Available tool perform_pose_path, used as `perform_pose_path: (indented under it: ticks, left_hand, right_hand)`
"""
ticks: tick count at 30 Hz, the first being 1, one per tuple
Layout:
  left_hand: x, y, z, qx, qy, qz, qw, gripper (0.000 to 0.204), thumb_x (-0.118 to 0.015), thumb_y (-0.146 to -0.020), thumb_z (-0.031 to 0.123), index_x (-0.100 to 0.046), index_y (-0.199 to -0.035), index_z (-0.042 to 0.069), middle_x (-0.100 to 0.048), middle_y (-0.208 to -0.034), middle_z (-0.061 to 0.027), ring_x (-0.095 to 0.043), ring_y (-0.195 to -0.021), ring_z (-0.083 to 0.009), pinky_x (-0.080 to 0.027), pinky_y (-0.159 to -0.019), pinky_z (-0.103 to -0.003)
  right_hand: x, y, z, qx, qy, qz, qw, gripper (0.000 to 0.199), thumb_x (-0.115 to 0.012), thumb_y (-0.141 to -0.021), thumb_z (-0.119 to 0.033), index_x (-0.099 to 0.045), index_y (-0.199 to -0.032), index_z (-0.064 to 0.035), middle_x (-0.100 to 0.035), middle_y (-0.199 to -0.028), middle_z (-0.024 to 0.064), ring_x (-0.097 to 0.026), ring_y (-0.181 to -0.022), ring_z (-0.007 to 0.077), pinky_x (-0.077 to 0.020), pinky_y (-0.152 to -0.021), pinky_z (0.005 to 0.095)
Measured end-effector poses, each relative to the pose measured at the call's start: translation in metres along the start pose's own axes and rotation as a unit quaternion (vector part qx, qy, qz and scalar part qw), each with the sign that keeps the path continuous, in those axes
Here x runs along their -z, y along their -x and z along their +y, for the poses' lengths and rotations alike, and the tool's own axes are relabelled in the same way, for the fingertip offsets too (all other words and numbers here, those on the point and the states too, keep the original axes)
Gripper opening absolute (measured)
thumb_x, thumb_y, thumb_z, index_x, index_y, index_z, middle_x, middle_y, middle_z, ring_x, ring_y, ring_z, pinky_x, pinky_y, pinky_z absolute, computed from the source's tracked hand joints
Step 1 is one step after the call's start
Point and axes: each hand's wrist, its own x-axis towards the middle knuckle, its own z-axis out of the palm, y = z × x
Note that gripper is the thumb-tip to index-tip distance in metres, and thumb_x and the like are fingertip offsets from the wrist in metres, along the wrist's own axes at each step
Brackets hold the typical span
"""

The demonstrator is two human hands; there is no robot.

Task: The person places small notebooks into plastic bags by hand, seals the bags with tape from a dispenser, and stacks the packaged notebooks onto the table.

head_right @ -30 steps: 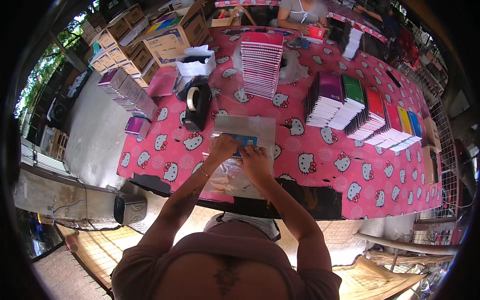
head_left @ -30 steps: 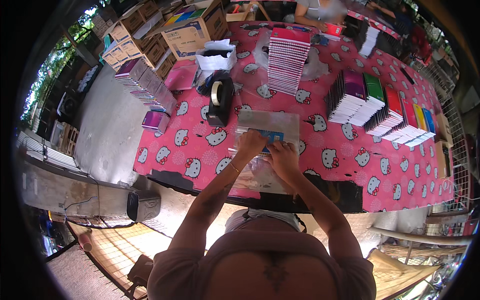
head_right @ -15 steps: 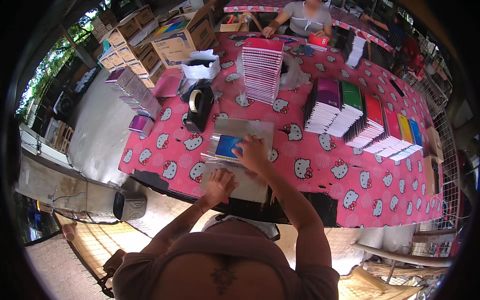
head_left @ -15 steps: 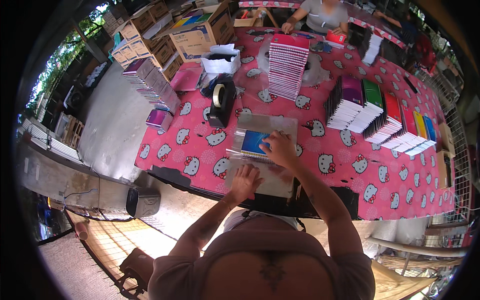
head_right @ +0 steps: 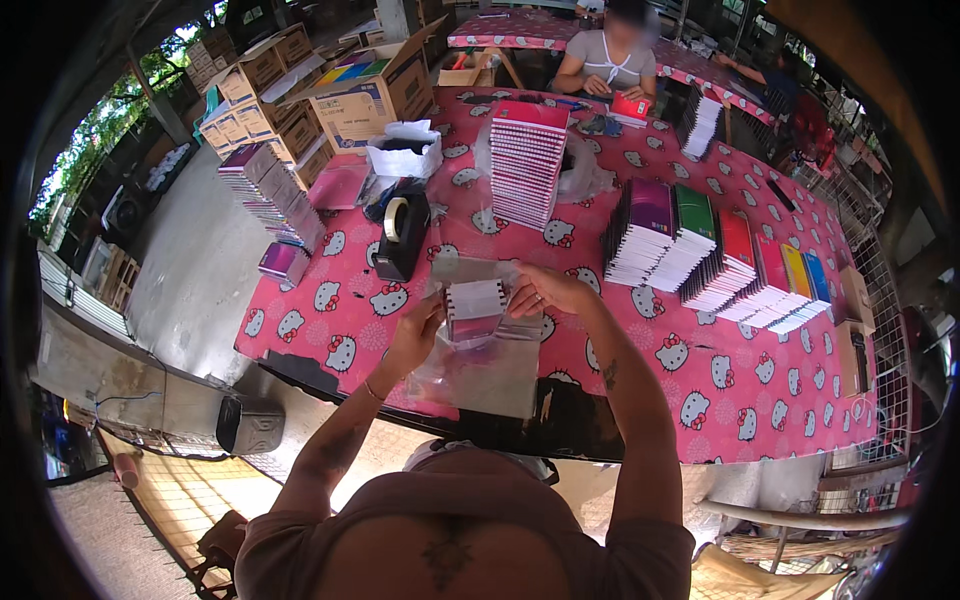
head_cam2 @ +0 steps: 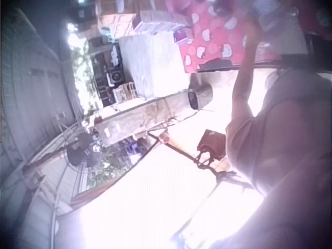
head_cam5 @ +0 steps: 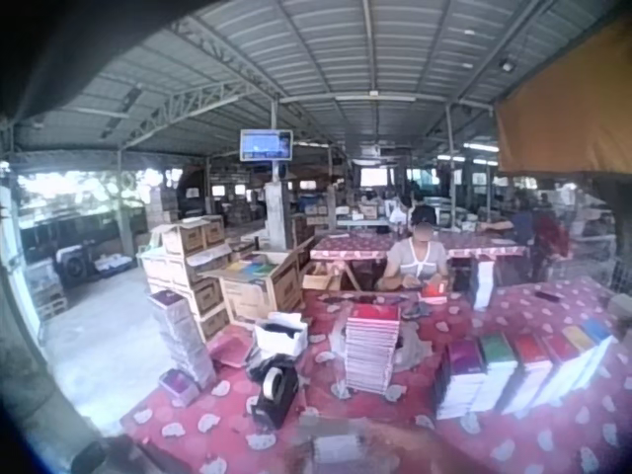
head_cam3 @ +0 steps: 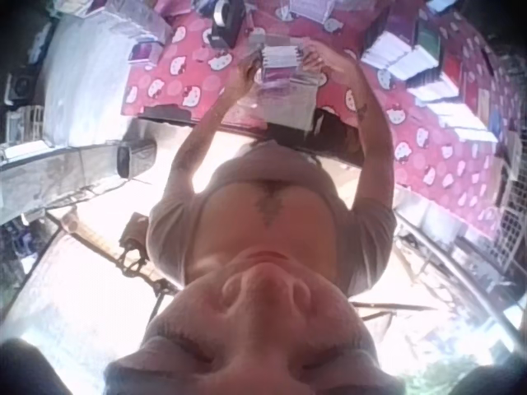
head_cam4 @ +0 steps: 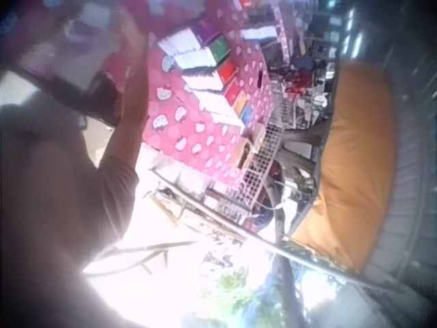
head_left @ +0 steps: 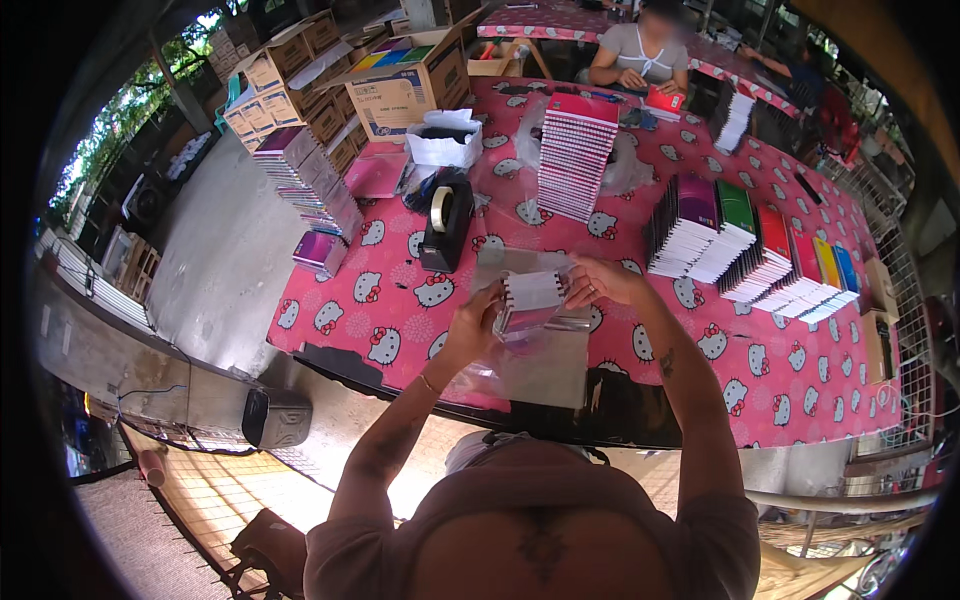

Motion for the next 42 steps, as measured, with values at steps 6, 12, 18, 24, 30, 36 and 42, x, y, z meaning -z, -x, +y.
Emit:
perform_pose_path:
  ticks: [6, 12, 18, 24, 30, 36, 42]
  left_hand:
    - [-0.011, -0.001, -0.058, 0.000, 0.099, -0.028, 0.995, 0.072, -0.064, -0.084, -0.003, -0.035, -0.149, 0.005, -0.055, -0.142, -0.0150, -0.055, -0.131, -0.0297, -0.046, -0.106, -0.035]
    - [0.061, -0.039, -0.081, 0.060, 0.022, 0.140, 0.988, 0.068, -0.074, -0.080, 0.015, -0.050, -0.142, 0.004, -0.061, -0.126, -0.0114, -0.056, -0.119, -0.0280, -0.050, -0.095, -0.042]
    - [0.140, -0.099, -0.114, 0.358, 0.175, 0.079, 0.914, 0.021, -0.078, -0.085, 0.028, -0.074, -0.099, 0.012, -0.062, -0.074, 0.0033, -0.047, -0.059, -0.0066, -0.047, -0.060, -0.026]
    - [0.099, -0.058, -0.119, 0.296, 0.438, 0.165, 0.833, 0.012, -0.072, -0.088, 0.021, -0.074, -0.090, 0.009, -0.068, -0.074, 0.0002, -0.061, -0.062, -0.0121, -0.048, -0.057, -0.027]
    - [0.119, -0.080, -0.098, 0.120, -0.365, 0.150, 0.911, 0.012, -0.068, -0.084, 0.014, -0.075, -0.082, 0.005, -0.072, -0.068, -0.0075, -0.072, -0.069, -0.0181, -0.055, -0.063, -0.033]
    - [0.100, -0.059, -0.051, 0.077, 0.300, -0.036, 0.950, 0.021, -0.069, -0.088, 0.007, -0.072, -0.109, 0.003, -0.072, -0.086, -0.0051, -0.069, -0.081, -0.0152, -0.055, -0.078, -0.034]
    - [0.077, -0.076, 0.010, -0.062, 0.144, -0.175, 0.972, 0.027, -0.074, -0.088, 0.011, -0.072, -0.114, 0.006, -0.063, -0.106, -0.0049, -0.058, -0.104, -0.0163, -0.047, -0.093, -0.035]
  right_hand:
    - [-0.063, 0.011, 0.046, 0.201, 0.101, 0.107, 0.968, 0.075, -0.073, -0.087, -0.045, -0.045, -0.147, -0.0100, -0.045, -0.146, 0.0135, -0.042, -0.139, 0.0232, -0.0413, -0.107, 0.0450]
    - [-0.119, 0.023, 0.015, 0.375, 0.297, 0.333, 0.812, 0.066, -0.080, -0.079, -0.031, -0.054, -0.139, -0.0177, -0.038, -0.153, 0.0116, -0.040, -0.141, 0.0290, -0.0284, -0.115, 0.0547]
    - [-0.145, 0.044, -0.031, 0.428, 0.528, 0.338, 0.650, 0.024, -0.075, -0.082, -0.028, -0.068, -0.102, -0.0175, -0.056, -0.133, 0.0030, -0.053, -0.128, 0.0238, -0.0291, -0.113, 0.0526]
    - [-0.162, 0.035, -0.033, 0.407, 0.501, 0.383, 0.661, 0.028, -0.074, -0.083, -0.029, -0.070, -0.107, -0.0157, -0.063, -0.123, 0.0023, -0.058, -0.116, 0.0233, -0.0338, -0.107, 0.0466]
    - [-0.171, 0.021, -0.044, 0.356, 0.536, 0.395, 0.656, 0.039, -0.074, -0.082, -0.033, -0.070, -0.116, -0.0138, -0.068, -0.113, 0.0021, -0.060, -0.108, 0.0228, -0.0367, -0.101, 0.0431]
    - [-0.180, 0.009, -0.049, 0.329, 0.561, 0.408, 0.641, 0.039, -0.076, -0.078, -0.039, -0.072, -0.110, -0.0157, -0.068, -0.100, 0.0016, -0.063, -0.102, 0.0232, -0.0381, -0.095, 0.0433]
    - [-0.180, 0.003, -0.055, 0.296, 0.528, 0.361, 0.710, 0.037, -0.075, -0.079, -0.044, -0.073, -0.106, -0.0180, -0.069, -0.093, 0.0019, -0.063, -0.100, 0.0226, -0.0394, -0.092, 0.0450]
